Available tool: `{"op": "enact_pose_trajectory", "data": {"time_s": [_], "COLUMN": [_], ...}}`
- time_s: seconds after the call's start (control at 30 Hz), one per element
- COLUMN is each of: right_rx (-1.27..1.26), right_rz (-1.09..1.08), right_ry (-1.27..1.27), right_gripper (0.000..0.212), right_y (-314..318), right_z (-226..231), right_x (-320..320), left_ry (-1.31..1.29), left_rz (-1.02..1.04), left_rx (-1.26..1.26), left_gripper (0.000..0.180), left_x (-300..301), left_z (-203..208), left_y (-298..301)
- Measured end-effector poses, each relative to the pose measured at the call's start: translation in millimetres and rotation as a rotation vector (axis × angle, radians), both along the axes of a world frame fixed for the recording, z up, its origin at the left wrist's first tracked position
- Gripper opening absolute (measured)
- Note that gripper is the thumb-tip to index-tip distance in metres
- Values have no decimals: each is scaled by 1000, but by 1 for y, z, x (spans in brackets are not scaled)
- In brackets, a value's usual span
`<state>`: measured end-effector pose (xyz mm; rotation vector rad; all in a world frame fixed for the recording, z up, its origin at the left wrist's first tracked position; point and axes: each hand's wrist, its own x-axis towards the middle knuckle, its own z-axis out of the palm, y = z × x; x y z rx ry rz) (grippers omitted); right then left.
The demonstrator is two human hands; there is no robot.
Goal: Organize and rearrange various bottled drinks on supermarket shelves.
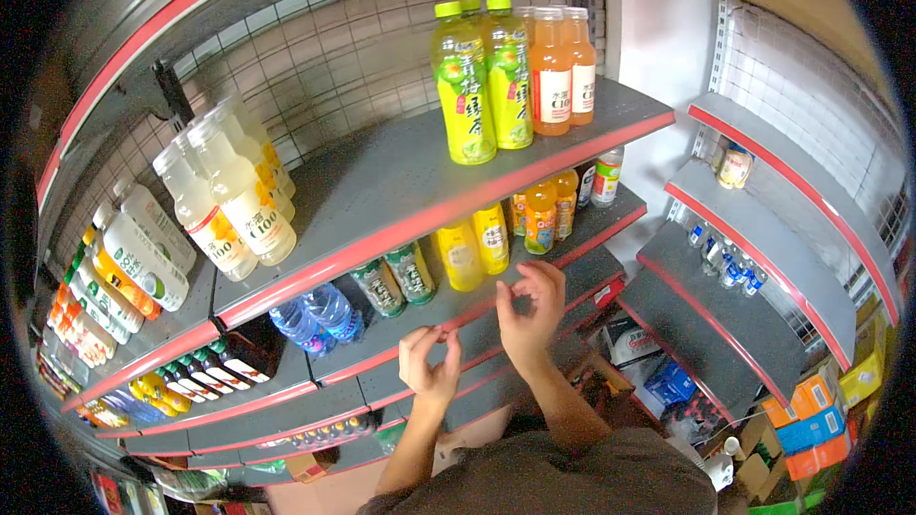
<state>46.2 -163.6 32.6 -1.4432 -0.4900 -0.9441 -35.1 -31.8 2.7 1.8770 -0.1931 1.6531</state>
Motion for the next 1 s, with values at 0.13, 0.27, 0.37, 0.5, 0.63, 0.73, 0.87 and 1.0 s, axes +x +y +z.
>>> {"op": "enact_pose_trajectory", "data": {"time_s": [0.13,0.27,0.37,0.5,0.63,0.73,0.87,1.0], "right_rx": [25,-46,-127,-204,-194,-244,-331,-341], "right_rz": [25,-59,-178,-159,-35,-71,-149,-70], "right_ry": [-62,-165,-196,-116,-1,24,20,82], "right_gripper": [34,32,36,39,51,59,64,60], "right_y": [-23,-29,-35,-34,-21,-15,-10,-20], "right_z": [37,98,128,149,156,156,158,154], "right_x": [19,56,89,119,133,140,153,164], "left_ry": [-50,-72,15,232,362,401,471,455], "left_rz": [-67,-98,-73,-43,-18,-13,14,-9], "left_rx": [116,230,252,149,63,33,-21,-19], "left_gripper": [33,31,26,38,64,71,59,57], "left_x": [9,32,50,85,119,144,161,159], "left_z": [47,108,161,200,227,231,228,224], "left_y": [-5,1,-8,-18,-23,-21,-21,-20]}}
